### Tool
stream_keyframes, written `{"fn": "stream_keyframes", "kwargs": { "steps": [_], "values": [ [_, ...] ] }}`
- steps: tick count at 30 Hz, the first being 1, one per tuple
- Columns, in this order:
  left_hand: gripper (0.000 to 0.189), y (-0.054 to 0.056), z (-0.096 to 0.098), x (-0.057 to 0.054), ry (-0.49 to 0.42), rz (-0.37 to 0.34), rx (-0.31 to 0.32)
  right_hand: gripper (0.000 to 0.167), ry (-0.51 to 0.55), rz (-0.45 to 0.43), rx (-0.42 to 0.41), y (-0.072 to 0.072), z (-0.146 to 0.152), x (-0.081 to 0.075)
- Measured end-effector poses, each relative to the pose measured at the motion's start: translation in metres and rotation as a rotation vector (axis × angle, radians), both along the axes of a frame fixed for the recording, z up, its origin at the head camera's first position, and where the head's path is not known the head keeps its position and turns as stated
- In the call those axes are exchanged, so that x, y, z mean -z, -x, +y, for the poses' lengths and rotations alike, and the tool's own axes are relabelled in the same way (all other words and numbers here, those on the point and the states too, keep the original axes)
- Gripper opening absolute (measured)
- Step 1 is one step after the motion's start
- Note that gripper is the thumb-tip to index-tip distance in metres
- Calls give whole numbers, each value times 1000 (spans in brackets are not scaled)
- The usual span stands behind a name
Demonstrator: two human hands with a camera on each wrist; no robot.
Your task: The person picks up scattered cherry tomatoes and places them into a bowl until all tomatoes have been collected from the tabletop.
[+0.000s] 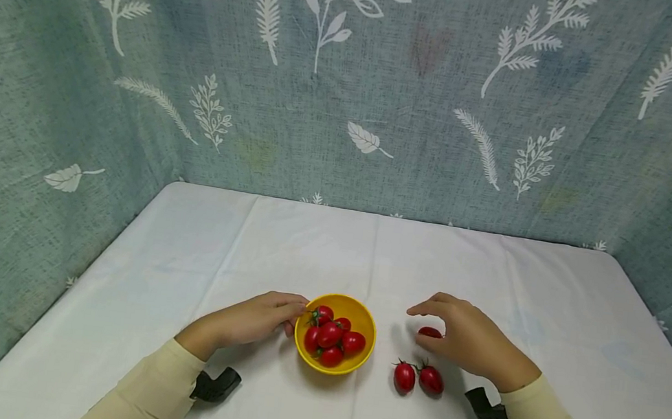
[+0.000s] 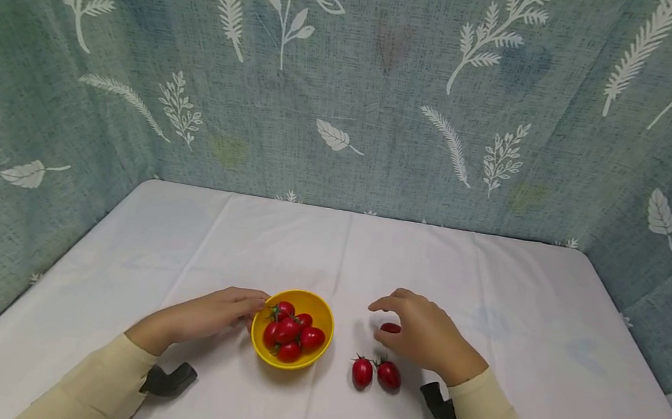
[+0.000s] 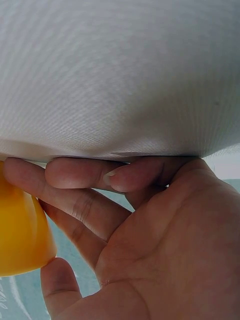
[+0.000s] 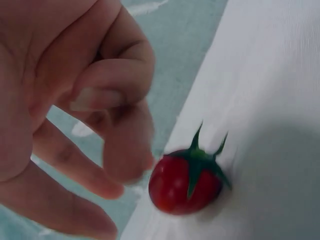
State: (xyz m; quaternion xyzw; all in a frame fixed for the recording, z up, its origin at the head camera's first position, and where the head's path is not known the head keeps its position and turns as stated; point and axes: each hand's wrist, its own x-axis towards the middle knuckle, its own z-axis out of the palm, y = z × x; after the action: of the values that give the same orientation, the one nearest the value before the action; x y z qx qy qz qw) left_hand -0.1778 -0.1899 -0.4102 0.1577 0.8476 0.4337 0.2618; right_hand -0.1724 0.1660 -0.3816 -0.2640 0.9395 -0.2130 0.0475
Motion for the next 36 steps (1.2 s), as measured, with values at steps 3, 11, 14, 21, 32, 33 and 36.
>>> {"fn": "stream_keyframes", "kwargs": {
  "steps": [3, 11, 14, 21, 32, 33, 36],
  "values": [
    [42, 0, 0, 0, -5, 2, 2, 35, -5, -55, -3, 3, 6, 0],
    [42, 0, -1, 0, -8, 1, 2, 41, -13, -170, 6, 10, 14, 3],
    [42, 0, 0, 0, -9, -1, 2, 42, -13, -215, 34, 11, 15, 4],
    [42, 0, 0, -1, -5, 3, 2, 41, -7, -296, 95, 13, 16, 7],
    [40, 0, 1, 1, -7, 5, 2, 33, -13, -288, 89, 15, 15, 9],
    [40, 0, 0, 1, -9, 3, 3, 33, -13, -290, 91, 15, 15, 10],
    [40, 0, 0, 1, -13, -1, 3, 31, -12, -296, 100, 15, 14, 10]
  ]
}}
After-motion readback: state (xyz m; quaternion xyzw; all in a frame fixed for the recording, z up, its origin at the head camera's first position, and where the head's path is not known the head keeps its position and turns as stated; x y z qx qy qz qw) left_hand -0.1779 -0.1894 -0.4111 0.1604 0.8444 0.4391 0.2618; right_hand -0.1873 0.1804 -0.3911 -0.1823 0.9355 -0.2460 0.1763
